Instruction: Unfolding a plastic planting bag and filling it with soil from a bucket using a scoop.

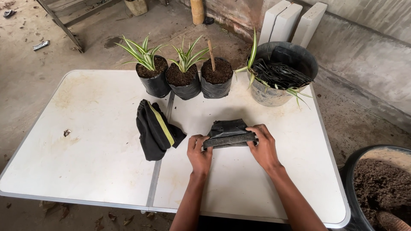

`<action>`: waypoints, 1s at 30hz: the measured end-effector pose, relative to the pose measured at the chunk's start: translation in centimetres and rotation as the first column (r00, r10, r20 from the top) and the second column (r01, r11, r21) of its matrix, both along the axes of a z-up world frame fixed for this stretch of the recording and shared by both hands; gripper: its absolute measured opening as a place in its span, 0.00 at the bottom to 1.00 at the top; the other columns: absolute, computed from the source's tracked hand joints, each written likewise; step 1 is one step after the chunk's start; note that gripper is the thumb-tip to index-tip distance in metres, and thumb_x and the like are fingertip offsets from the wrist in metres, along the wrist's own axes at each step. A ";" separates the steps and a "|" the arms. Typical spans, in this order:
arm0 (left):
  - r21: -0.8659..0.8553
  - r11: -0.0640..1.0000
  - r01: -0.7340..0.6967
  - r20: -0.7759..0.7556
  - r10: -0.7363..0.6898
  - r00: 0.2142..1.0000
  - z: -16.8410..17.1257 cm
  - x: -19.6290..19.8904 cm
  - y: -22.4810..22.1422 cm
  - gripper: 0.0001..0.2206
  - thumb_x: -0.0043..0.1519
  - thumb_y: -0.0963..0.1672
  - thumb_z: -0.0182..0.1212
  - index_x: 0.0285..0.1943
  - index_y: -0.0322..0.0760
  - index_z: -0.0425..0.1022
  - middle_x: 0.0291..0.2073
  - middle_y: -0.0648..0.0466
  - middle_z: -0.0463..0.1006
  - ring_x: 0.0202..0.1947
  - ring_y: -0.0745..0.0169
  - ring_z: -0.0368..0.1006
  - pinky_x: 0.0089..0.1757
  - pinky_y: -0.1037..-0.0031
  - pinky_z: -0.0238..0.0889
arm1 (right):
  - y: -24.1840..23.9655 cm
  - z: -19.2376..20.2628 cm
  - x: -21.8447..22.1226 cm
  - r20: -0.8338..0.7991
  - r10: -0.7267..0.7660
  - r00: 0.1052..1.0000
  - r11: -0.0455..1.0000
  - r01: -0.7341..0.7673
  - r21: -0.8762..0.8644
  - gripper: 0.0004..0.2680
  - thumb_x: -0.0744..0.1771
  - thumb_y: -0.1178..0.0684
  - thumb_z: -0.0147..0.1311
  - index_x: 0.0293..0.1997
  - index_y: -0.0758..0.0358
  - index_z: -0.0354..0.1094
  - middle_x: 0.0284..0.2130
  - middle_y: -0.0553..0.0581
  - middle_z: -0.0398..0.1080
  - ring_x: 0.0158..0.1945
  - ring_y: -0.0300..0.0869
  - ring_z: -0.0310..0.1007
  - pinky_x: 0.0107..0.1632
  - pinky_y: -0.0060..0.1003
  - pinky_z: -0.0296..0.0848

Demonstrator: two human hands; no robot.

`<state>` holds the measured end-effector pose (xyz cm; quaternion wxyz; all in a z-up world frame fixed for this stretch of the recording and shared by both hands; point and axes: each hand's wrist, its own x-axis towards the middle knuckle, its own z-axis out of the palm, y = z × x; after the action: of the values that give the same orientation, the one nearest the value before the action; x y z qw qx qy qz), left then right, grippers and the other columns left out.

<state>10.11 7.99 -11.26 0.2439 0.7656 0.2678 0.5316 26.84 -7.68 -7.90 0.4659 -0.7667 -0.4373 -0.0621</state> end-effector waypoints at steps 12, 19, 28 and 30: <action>-0.094 0.995 -0.035 0.012 0.036 0.999 -1.3 0.3 -0.2 0.16 0.51 0.35 0.69 0.46 0.40 0.73 0.26 0.53 0.73 0.24 0.52 0.75 0.27 0.67 0.72 | 0.4 -2.0 -0.5 0.290 -0.075 0.954 0.980 0.017 0.197 0.12 0.61 0.67 0.61 0.27 0.57 0.58 0.43 0.52 0.63 0.44 0.51 0.78 0.41 0.42 0.82; 0.192 0.981 -0.029 0.029 0.024 0.999 -2.0 0.2 0.0 0.14 0.54 0.33 0.64 0.38 0.42 0.66 0.54 0.48 0.67 0.56 0.38 0.70 0.52 0.52 0.70 | 0.2 -3.0 0.2 0.327 -0.031 0.944 0.951 -0.073 0.300 0.11 0.63 0.70 0.58 0.25 0.56 0.68 0.42 0.52 0.67 0.45 0.48 0.78 0.43 0.37 0.82; 0.431 0.874 0.222 -0.249 -0.121 0.961 3.3 -1.1 1.2 0.10 0.55 0.36 0.61 0.24 0.45 0.79 0.57 0.52 0.74 0.61 0.40 0.70 0.58 0.47 0.63 | -0.3 -0.4 0.1 0.262 0.063 0.963 0.974 -0.117 0.196 0.13 0.65 0.72 0.51 0.34 0.56 0.80 0.50 0.57 0.69 0.47 0.55 0.79 0.36 0.40 0.84; 0.379 0.898 0.223 -0.362 -0.077 0.929 5.1 -1.1 0.3 0.07 0.55 0.40 0.60 0.32 0.44 0.84 0.63 0.51 0.71 0.64 0.38 0.66 0.58 0.40 0.59 | -0.1 -1.4 0.3 0.274 0.121 0.954 0.976 -0.164 0.141 0.14 0.66 0.71 0.50 0.36 0.55 0.80 0.52 0.56 0.68 0.49 0.55 0.79 0.37 0.41 0.84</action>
<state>8.98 8.32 -6.20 0.0673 0.8981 0.1262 0.4159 27.15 -7.82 -9.29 0.4676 -0.6774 -0.5432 -0.1652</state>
